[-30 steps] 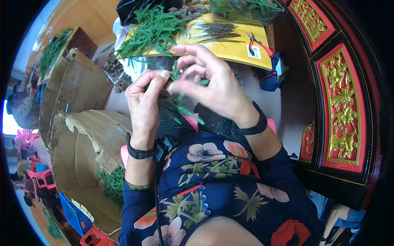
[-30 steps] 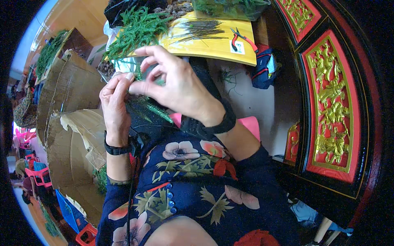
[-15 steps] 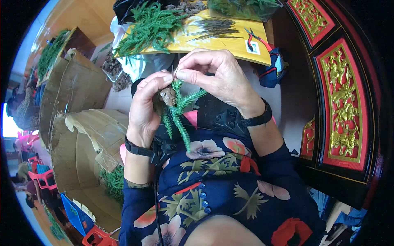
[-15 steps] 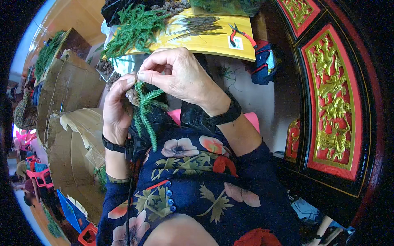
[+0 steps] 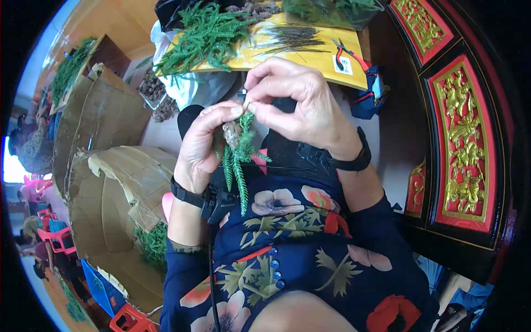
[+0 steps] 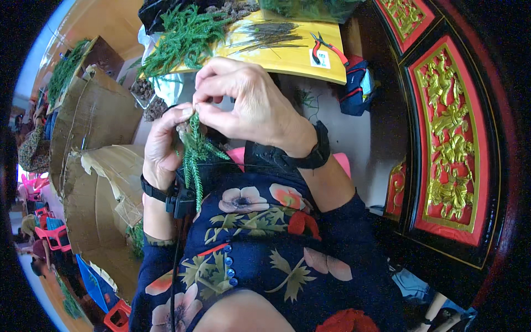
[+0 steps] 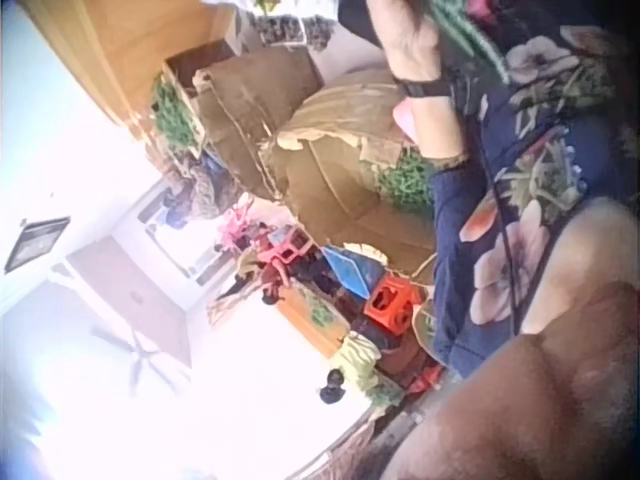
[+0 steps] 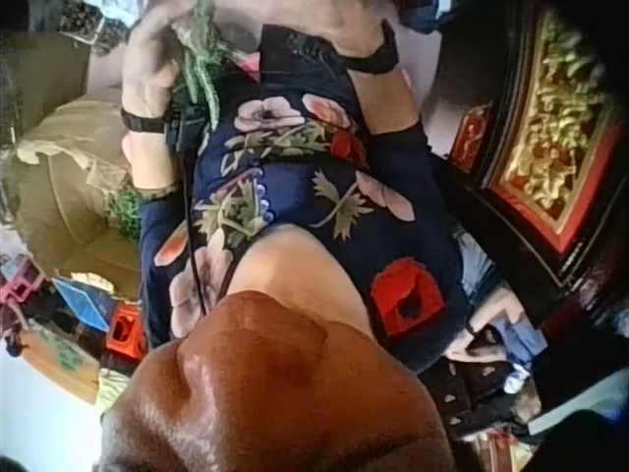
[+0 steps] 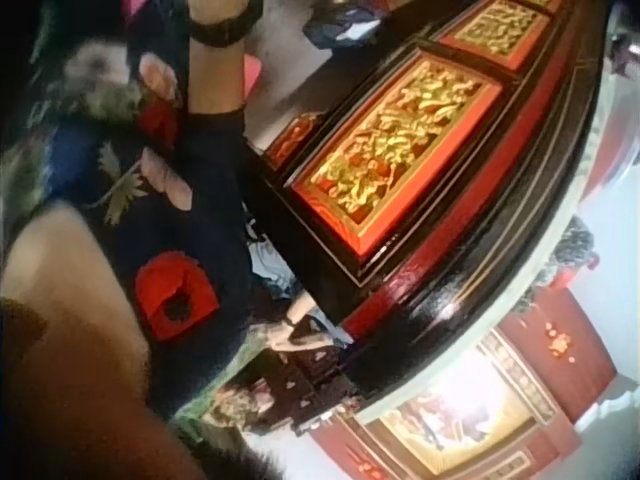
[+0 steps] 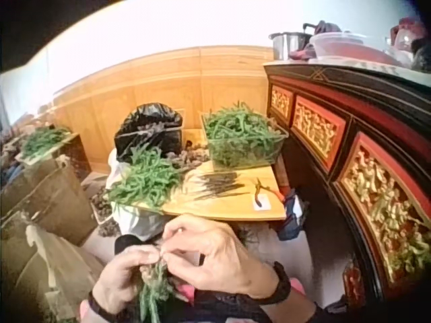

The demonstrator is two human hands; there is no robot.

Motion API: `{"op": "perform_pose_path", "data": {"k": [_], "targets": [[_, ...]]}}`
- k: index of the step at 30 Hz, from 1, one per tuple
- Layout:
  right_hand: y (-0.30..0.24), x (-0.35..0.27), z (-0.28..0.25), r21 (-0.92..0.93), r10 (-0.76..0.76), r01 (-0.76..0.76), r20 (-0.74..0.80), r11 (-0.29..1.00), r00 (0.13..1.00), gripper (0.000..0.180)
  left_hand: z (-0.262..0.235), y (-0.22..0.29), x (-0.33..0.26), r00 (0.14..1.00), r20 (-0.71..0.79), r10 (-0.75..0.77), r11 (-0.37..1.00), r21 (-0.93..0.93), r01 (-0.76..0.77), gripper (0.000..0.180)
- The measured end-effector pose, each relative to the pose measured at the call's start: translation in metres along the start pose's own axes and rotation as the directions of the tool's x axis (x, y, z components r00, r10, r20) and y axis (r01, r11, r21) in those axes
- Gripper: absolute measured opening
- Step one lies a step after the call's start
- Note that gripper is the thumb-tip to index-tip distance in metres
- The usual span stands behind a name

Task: Trimming and assembling green decorative foliage using clippers and small wires.

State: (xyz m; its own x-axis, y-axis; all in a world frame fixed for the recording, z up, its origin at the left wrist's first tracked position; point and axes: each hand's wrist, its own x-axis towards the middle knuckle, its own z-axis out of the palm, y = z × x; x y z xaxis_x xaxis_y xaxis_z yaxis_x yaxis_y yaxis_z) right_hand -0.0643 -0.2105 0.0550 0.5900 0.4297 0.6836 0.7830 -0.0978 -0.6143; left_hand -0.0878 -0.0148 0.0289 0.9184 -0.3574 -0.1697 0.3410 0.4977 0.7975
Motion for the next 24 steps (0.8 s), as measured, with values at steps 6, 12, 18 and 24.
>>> {"op": "perform_pose_path", "data": {"k": [6,12,18,24], "targets": [[-0.003,-0.002,-0.002,-0.058,-0.08,0.082,0.037,0.995,0.996,0.01,0.002,0.002,-0.001,0.999,-0.032,-0.026,0.992,0.123,0.03,0.015],[-0.005,-0.005,-0.001,-0.156,-0.031,0.038,0.045,0.987,0.999,0.009,-0.005,0.0,0.003,0.996,0.059,-0.068,0.983,0.172,0.057,0.012],[-0.014,-0.005,0.005,-0.177,0.378,-0.377,-0.024,0.909,0.925,0.009,0.014,0.003,-0.004,0.942,0.04,0.333,0.663,0.701,-0.264,0.008],[0.001,-0.004,0.001,0.087,0.418,-0.413,-0.05,0.907,0.907,0.017,0.012,0.002,-0.002,0.916,-0.027,0.4,0.705,0.648,-0.288,0.008]]}}
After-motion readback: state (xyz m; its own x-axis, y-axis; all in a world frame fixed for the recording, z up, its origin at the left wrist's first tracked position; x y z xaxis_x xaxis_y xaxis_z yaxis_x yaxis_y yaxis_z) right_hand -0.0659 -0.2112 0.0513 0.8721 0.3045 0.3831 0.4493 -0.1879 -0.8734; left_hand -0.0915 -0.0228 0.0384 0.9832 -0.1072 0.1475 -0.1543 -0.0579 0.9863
